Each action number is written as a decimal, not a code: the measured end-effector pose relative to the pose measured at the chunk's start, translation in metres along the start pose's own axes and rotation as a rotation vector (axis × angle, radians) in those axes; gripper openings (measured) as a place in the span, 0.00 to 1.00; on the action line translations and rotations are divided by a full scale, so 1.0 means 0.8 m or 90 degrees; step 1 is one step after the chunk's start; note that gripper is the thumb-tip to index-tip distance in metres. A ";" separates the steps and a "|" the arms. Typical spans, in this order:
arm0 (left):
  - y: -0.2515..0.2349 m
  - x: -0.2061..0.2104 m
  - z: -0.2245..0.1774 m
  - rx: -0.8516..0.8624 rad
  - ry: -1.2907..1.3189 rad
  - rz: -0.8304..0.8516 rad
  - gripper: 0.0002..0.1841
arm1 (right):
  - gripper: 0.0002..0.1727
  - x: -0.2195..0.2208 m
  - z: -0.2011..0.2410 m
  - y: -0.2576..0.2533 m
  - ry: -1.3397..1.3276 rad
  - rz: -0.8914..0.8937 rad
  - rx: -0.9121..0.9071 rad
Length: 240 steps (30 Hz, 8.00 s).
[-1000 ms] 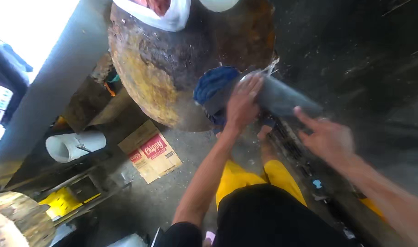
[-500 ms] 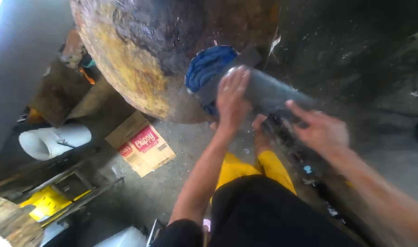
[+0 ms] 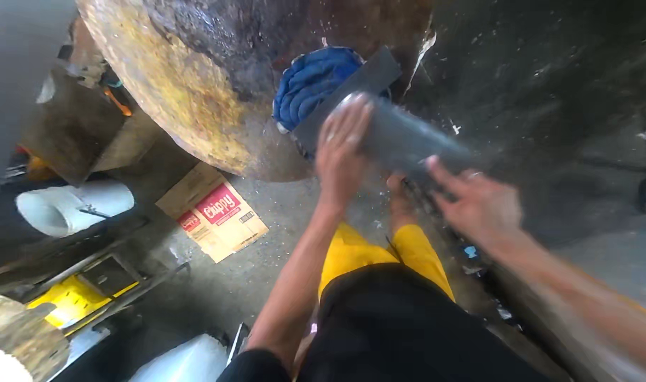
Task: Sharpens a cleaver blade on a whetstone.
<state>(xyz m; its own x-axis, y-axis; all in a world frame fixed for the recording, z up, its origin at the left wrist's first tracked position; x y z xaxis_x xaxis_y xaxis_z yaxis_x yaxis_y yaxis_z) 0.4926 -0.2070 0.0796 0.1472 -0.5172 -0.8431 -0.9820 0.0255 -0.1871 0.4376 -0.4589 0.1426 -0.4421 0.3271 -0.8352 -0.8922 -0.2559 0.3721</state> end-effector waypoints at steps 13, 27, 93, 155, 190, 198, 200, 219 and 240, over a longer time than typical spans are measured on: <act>0.025 -0.023 0.019 -0.026 -0.026 -0.007 0.24 | 0.32 0.003 0.024 -0.001 -0.012 0.010 -0.035; 0.029 -0.012 0.029 -0.035 0.004 -0.088 0.24 | 0.31 0.025 0.012 -0.007 -0.005 -0.023 -0.066; 0.095 -0.116 0.069 -0.245 -0.223 -0.008 0.26 | 0.42 0.037 0.078 -0.132 -0.007 0.164 -0.270; -0.042 0.000 -0.010 -0.054 -0.025 0.091 0.39 | 0.36 -0.081 -0.047 -0.144 -0.002 0.054 -0.034; -0.024 -0.022 -0.006 -0.096 -0.035 0.105 0.36 | 0.35 -0.087 -0.025 -0.138 -0.034 0.150 -0.019; 0.107 -0.159 0.139 -0.264 -0.152 0.036 0.31 | 0.32 0.041 0.162 -0.167 -0.144 0.347 -0.236; 0.052 -0.108 0.071 -0.198 -0.100 0.048 0.30 | 0.32 0.005 0.074 -0.151 -0.123 0.276 -0.141; -0.001 -0.050 0.014 -0.140 -0.071 0.036 0.32 | 0.33 -0.055 -0.003 -0.140 -0.071 0.230 -0.067; -0.069 0.017 -0.043 -0.092 -0.012 0.056 0.34 | 0.37 -0.116 -0.074 -0.142 -0.029 0.121 -0.021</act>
<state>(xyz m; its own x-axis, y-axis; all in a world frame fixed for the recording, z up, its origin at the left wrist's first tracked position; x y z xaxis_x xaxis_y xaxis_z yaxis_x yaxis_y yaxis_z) 0.5444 -0.2450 0.0962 0.0614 -0.5028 -0.8622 -0.9977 -0.0547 -0.0392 0.5855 -0.5141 0.1542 -0.6067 0.3113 -0.7315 -0.7891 -0.3468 0.5070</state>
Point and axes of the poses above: each hand's wrist, its own y-axis away from the middle knuckle, its own x-axis out of the palm, z = x × y, the point moved 1 cm from there along -y, towards the middle knuckle, and after that the axes turned 5 degrees about -y, right-handed, at the moved point
